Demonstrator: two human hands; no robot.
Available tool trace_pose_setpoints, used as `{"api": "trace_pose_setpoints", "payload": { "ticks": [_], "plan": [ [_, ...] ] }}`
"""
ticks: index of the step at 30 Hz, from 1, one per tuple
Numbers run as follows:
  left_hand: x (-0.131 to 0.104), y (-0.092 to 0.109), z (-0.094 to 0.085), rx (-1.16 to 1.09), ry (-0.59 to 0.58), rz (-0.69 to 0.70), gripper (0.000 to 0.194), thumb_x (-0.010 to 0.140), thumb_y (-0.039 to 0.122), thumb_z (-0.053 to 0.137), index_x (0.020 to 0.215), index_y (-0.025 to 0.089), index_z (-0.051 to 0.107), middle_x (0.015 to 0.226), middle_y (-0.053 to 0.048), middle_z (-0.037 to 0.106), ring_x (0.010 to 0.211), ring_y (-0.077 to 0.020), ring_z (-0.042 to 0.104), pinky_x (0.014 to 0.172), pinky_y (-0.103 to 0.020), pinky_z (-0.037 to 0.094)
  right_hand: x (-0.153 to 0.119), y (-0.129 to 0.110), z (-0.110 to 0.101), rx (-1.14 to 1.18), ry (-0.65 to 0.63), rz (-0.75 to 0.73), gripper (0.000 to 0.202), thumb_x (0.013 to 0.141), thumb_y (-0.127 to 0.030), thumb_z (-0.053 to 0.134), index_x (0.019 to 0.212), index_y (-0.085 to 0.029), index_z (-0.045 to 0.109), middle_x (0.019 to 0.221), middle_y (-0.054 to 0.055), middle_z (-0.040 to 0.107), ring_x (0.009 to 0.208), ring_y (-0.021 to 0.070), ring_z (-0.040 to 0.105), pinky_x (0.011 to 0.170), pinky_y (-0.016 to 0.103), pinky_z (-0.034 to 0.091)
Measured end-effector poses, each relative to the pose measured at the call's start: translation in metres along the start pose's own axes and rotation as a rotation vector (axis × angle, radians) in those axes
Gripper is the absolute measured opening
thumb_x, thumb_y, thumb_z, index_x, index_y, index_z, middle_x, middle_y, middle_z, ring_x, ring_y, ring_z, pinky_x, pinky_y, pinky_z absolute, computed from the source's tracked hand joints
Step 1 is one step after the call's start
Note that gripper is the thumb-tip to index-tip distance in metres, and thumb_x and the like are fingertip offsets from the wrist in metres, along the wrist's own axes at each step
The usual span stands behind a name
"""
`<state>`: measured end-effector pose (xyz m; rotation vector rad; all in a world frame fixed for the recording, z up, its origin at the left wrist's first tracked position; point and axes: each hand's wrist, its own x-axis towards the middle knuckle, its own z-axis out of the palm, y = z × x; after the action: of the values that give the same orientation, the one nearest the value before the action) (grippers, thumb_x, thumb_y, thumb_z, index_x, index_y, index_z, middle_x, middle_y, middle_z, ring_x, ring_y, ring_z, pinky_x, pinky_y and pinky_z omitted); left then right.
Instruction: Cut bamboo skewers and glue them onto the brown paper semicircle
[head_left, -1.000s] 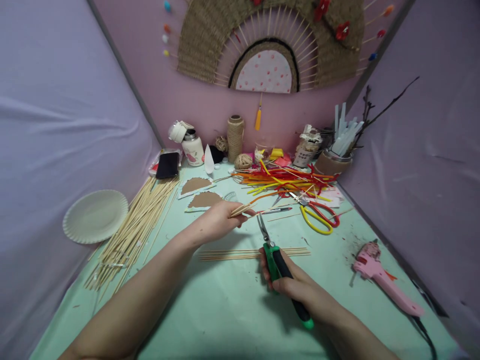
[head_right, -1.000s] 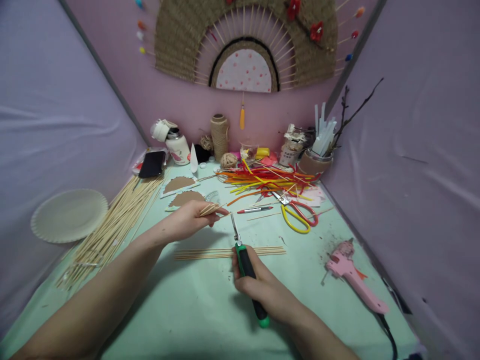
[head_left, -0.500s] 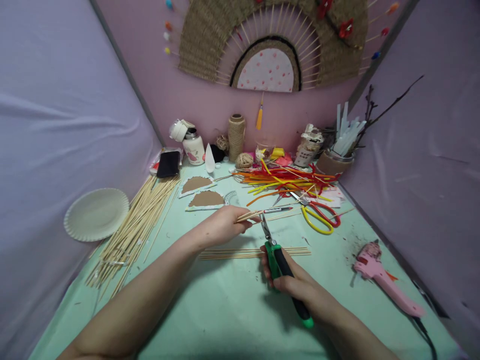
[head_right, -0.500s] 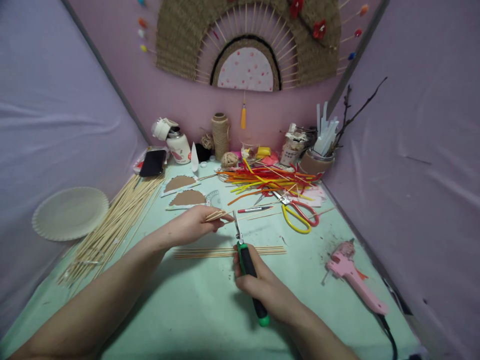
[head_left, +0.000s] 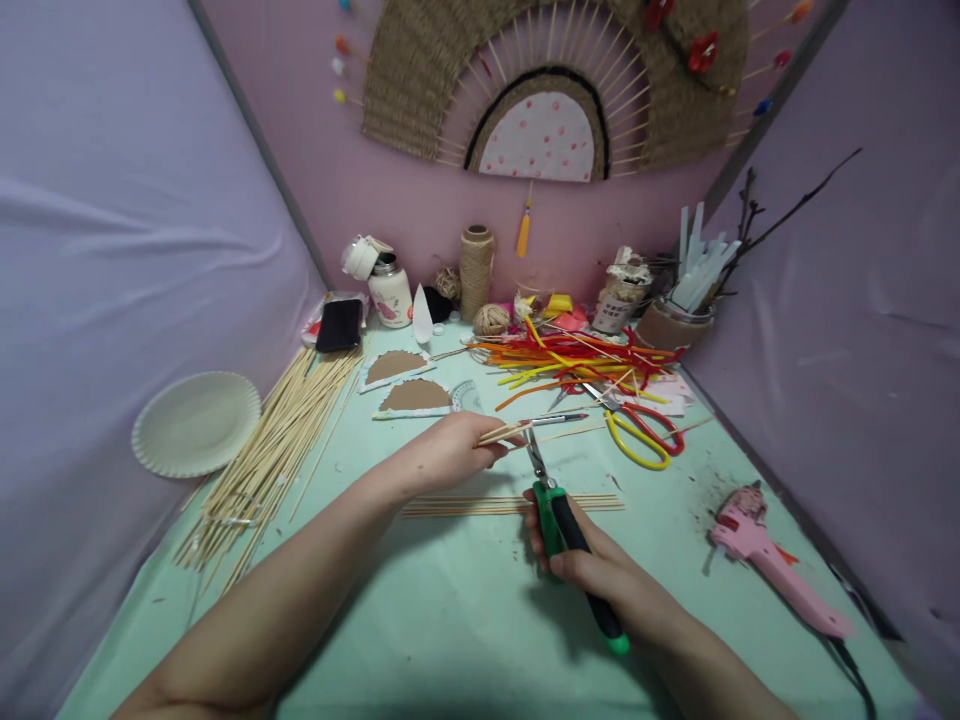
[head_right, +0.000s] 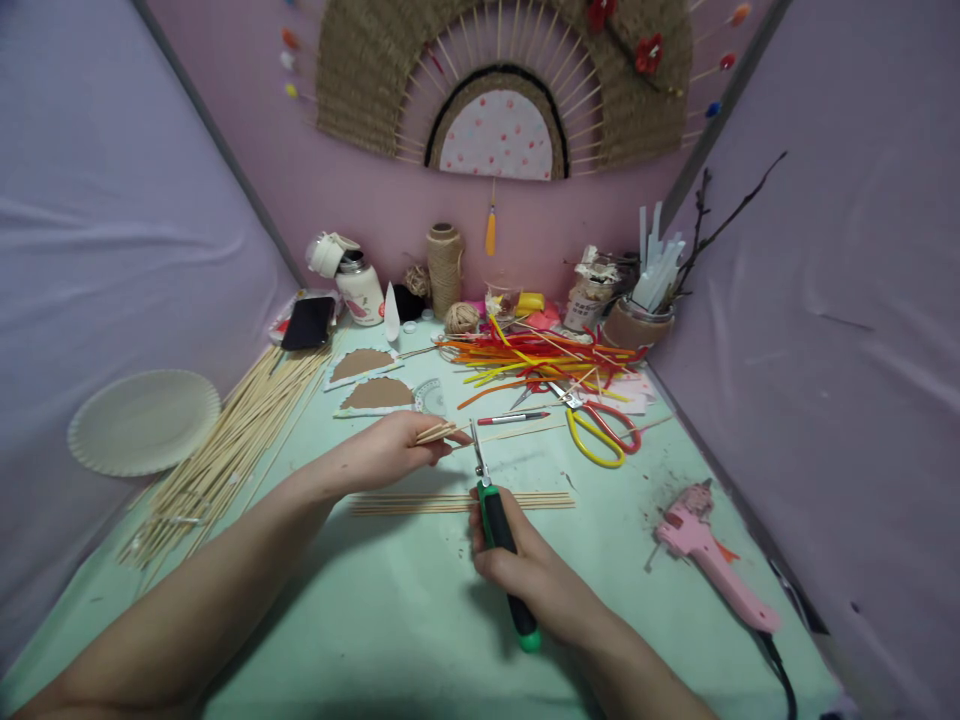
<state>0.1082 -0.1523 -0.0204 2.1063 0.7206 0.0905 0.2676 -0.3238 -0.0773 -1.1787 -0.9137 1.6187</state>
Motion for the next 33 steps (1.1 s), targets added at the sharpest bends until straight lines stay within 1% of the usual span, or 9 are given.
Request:
{"api": "trace_pose_setpoints", "payload": {
  "ticks": [4, 14, 20, 26, 29, 31, 33],
  "plan": [
    [-0.0002, 0.0017, 0.0006, 0.015, 0.001, 0.007, 0.035, 0.084, 0.017, 0.049, 0.112, 0.026, 0.069, 0.11, 0.002, 0.073, 0.101, -0.0153, 0.065, 0.087, -0.025, 0.047, 0.0004, -0.0008, 0.0006, -0.008, 0.005, -0.006, 0.048, 0.073, -0.026, 0.058, 0.12, -0.024, 0.051, 0.104, 0.004, 0.052, 0.093, 0.0214, 0.046, 0.082, 0.037, 0.035],
    [0.0002, 0.0004, 0.0037, 0.029, 0.025, 0.051, 0.034, 0.084, 0.018, 0.049, 0.109, 0.026, 0.07, 0.108, 0.003, 0.073, 0.097, -0.0145, 0.066, 0.083, -0.023, 0.046, -0.0004, -0.0027, 0.002, 0.0, 0.003, 0.015, 0.05, 0.072, -0.027, 0.058, 0.121, -0.023, 0.048, 0.105, 0.004, 0.051, 0.094, 0.022, 0.046, 0.082, 0.038, 0.035],
    [0.0006, 0.0008, 0.005, 0.043, 0.024, 0.025, 0.035, 0.084, 0.021, 0.048, 0.111, 0.023, 0.07, 0.103, 0.0, 0.074, 0.09, -0.0163, 0.065, 0.077, -0.025, 0.046, 0.0004, -0.0044, 0.0023, -0.025, 0.004, 0.016, 0.048, 0.073, -0.028, 0.057, 0.121, -0.022, 0.048, 0.104, 0.004, 0.052, 0.093, 0.0218, 0.046, 0.081, 0.038, 0.036],
    [0.0003, 0.0024, 0.0047, 0.038, 0.013, 0.005, 0.034, 0.083, 0.022, 0.049, 0.111, 0.022, 0.069, 0.099, -0.002, 0.073, 0.087, -0.0173, 0.063, 0.078, -0.025, 0.046, 0.0002, -0.0034, 0.0022, -0.012, 0.015, 0.018, 0.047, 0.073, -0.026, 0.057, 0.12, -0.023, 0.049, 0.103, 0.004, 0.052, 0.093, 0.0219, 0.047, 0.08, 0.037, 0.036],
    [0.0002, 0.003, 0.0047, 0.052, 0.007, 0.0, 0.034, 0.083, 0.022, 0.049, 0.11, 0.021, 0.069, 0.097, -0.002, 0.072, 0.086, -0.0173, 0.062, 0.077, -0.025, 0.046, -0.0003, -0.0026, 0.0014, -0.029, 0.017, 0.0, 0.042, 0.075, -0.026, 0.056, 0.116, -0.023, 0.051, 0.1, 0.003, 0.053, 0.091, 0.0212, 0.047, 0.079, 0.036, 0.037],
    [0.0, 0.0044, 0.0046, 0.064, -0.001, 0.003, 0.033, 0.083, 0.022, 0.048, 0.108, 0.022, 0.069, 0.096, -0.001, 0.072, 0.085, -0.0167, 0.062, 0.075, -0.024, 0.045, -0.0007, -0.0025, 0.0013, -0.058, 0.018, -0.01, 0.032, 0.077, -0.025, 0.056, 0.109, -0.023, 0.054, 0.094, 0.002, 0.052, 0.085, 0.0197, 0.046, 0.075, 0.035, 0.038],
    [-0.0003, 0.0064, 0.0048, 0.104, -0.005, 0.015, 0.03, 0.083, 0.021, 0.047, 0.101, 0.022, 0.07, 0.091, 0.0, 0.071, 0.082, -0.016, 0.06, 0.071, -0.023, 0.043, -0.0004, -0.0022, 0.0024, -0.064, 0.023, -0.009, 0.024, 0.078, -0.026, 0.057, 0.101, -0.022, 0.055, 0.089, 0.002, 0.05, 0.079, 0.018, 0.046, 0.071, 0.034, 0.038]
  ]
}}
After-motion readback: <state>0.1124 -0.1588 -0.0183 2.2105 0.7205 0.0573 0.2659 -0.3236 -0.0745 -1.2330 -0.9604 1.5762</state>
